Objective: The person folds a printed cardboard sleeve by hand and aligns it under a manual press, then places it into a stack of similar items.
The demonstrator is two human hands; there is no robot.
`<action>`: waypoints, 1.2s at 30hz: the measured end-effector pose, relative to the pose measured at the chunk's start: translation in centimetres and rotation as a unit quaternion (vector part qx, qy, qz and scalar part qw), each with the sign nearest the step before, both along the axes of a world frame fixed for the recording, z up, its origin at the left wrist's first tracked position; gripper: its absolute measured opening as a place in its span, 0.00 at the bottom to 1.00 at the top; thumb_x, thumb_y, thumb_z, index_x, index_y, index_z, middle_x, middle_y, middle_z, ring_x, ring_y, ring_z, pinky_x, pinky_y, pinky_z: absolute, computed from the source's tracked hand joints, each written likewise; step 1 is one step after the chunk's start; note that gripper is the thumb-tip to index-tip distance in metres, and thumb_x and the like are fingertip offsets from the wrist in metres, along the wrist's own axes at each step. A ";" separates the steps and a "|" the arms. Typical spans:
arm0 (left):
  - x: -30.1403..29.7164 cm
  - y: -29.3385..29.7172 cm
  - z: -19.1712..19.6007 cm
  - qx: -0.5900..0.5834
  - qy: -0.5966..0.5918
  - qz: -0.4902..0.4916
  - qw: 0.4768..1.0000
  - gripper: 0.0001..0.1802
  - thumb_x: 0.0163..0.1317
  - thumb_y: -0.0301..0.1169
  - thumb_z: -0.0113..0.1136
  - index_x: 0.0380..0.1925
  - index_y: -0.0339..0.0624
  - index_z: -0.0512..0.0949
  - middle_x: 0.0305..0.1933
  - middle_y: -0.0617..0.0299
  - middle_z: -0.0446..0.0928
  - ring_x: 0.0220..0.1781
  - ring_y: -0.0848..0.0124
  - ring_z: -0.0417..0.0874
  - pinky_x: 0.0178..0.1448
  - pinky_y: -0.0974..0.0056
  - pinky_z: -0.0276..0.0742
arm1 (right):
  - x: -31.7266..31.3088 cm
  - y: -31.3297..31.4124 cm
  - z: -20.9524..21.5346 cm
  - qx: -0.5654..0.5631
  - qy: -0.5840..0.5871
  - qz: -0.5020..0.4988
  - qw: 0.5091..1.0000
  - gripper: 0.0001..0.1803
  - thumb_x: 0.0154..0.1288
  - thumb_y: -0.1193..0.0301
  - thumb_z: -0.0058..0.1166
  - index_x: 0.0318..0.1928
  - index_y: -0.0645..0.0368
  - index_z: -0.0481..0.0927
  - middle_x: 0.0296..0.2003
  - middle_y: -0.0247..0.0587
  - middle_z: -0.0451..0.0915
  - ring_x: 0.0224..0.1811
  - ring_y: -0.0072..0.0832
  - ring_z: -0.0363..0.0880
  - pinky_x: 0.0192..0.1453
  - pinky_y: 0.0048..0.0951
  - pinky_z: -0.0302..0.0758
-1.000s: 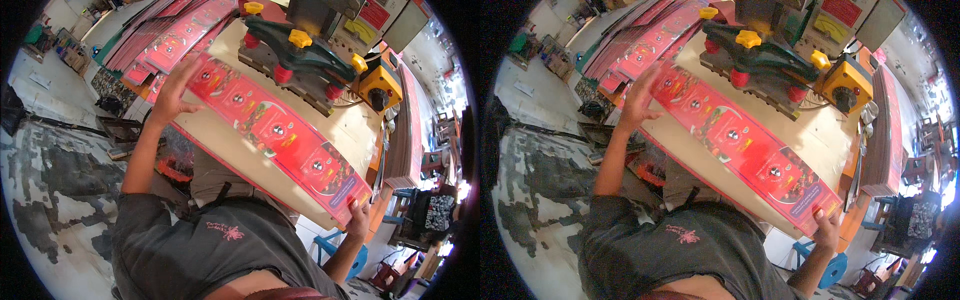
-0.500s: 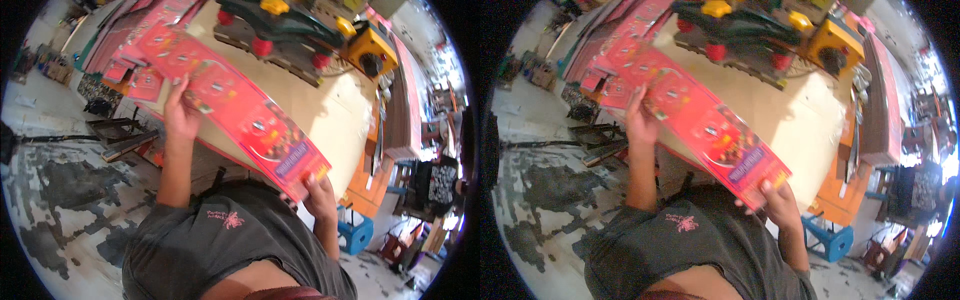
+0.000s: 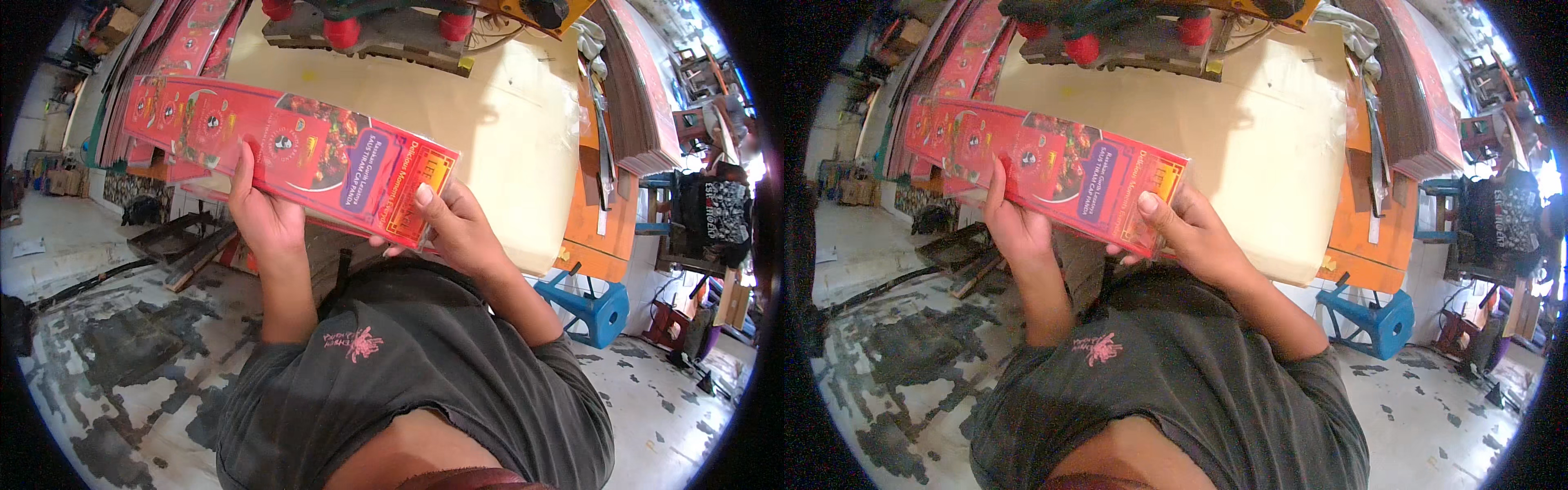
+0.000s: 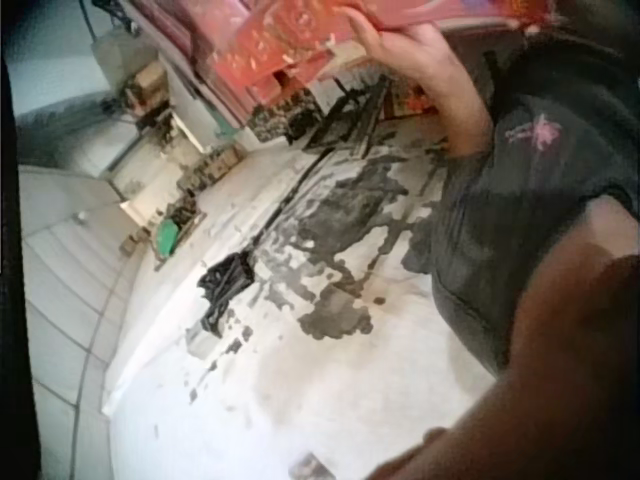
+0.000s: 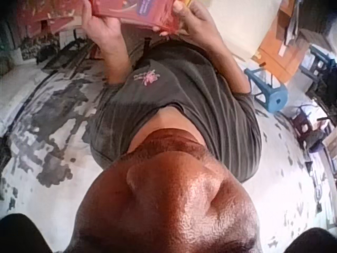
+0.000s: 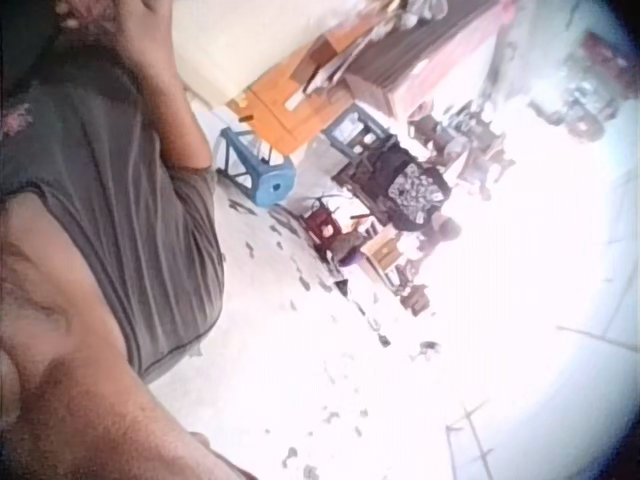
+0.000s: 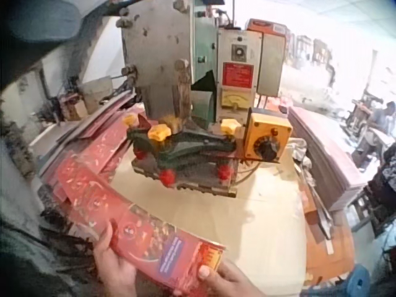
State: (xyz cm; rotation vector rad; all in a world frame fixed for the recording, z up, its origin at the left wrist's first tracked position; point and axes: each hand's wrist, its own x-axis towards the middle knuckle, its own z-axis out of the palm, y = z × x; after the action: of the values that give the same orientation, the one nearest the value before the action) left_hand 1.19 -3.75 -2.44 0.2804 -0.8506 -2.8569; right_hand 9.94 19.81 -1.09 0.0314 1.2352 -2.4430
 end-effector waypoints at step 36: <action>2.2 4.8 0.9 -0.054 0.006 -0.070 0.996 0.23 0.77 0.34 0.58 0.66 0.33 0.71 0.65 0.48 0.79 0.66 0.58 0.82 0.72 0.49 0.77 | 0.3 -2.0 -3.6 -0.055 -0.007 0.003 0.998 0.24 0.79 0.64 0.56 0.67 0.66 0.75 0.55 0.45 0.84 0.52 0.31 0.88 0.53 0.34 0.91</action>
State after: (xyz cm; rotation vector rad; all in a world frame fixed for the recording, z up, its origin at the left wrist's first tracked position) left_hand 3.39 1.03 -1.53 0.1976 -1.0579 -2.9225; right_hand 10.19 17.76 -4.74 0.0145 1.0917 -2.4965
